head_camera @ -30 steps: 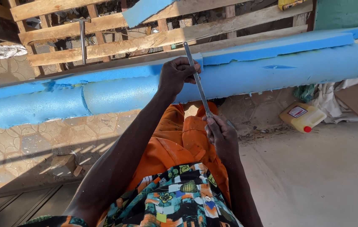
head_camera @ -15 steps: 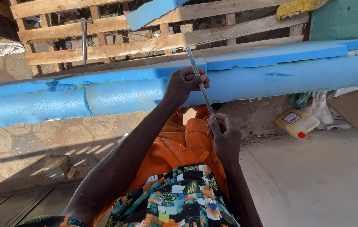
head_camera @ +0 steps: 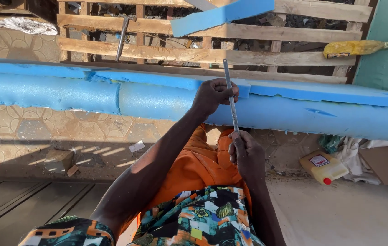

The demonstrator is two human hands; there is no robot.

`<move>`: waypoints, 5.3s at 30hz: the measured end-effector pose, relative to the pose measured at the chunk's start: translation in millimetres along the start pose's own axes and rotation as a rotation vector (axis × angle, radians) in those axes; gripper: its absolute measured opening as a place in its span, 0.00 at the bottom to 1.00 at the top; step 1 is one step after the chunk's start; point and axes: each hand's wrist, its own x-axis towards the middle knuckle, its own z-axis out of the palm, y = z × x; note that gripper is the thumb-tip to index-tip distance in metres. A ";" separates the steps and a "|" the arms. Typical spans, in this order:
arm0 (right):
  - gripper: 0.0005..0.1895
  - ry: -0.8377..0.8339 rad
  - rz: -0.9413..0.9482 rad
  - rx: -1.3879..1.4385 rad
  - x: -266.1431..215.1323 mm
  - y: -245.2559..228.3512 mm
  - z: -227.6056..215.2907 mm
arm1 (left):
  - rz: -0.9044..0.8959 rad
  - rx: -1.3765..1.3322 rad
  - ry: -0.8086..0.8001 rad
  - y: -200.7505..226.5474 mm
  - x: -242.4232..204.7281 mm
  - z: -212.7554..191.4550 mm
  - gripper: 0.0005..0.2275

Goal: Applying adhesive to foam strips and attaching them to a wooden furniture frame, followed by trimming the foam with a saw blade.

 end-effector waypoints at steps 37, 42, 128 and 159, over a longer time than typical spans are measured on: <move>0.19 -0.197 -0.076 -0.192 17.4 -17.9 27.2 | -0.099 -0.297 0.383 -46.9 -8.8 -56.9 0.13; 0.19 -0.230 -0.128 -0.219 28.0 -10.2 18.4 | -0.033 -0.424 0.369 -54.3 -20.0 -20.4 0.14; 0.18 -0.450 -0.293 -0.439 8.6 -77.5 141.5 | 0.492 -0.338 0.910 124.7 -88.5 -148.0 0.22; 0.11 -0.040 -0.911 -0.604 19.7 -72.0 159.7 | 0.413 -0.436 0.398 105.5 -100.0 -162.1 0.14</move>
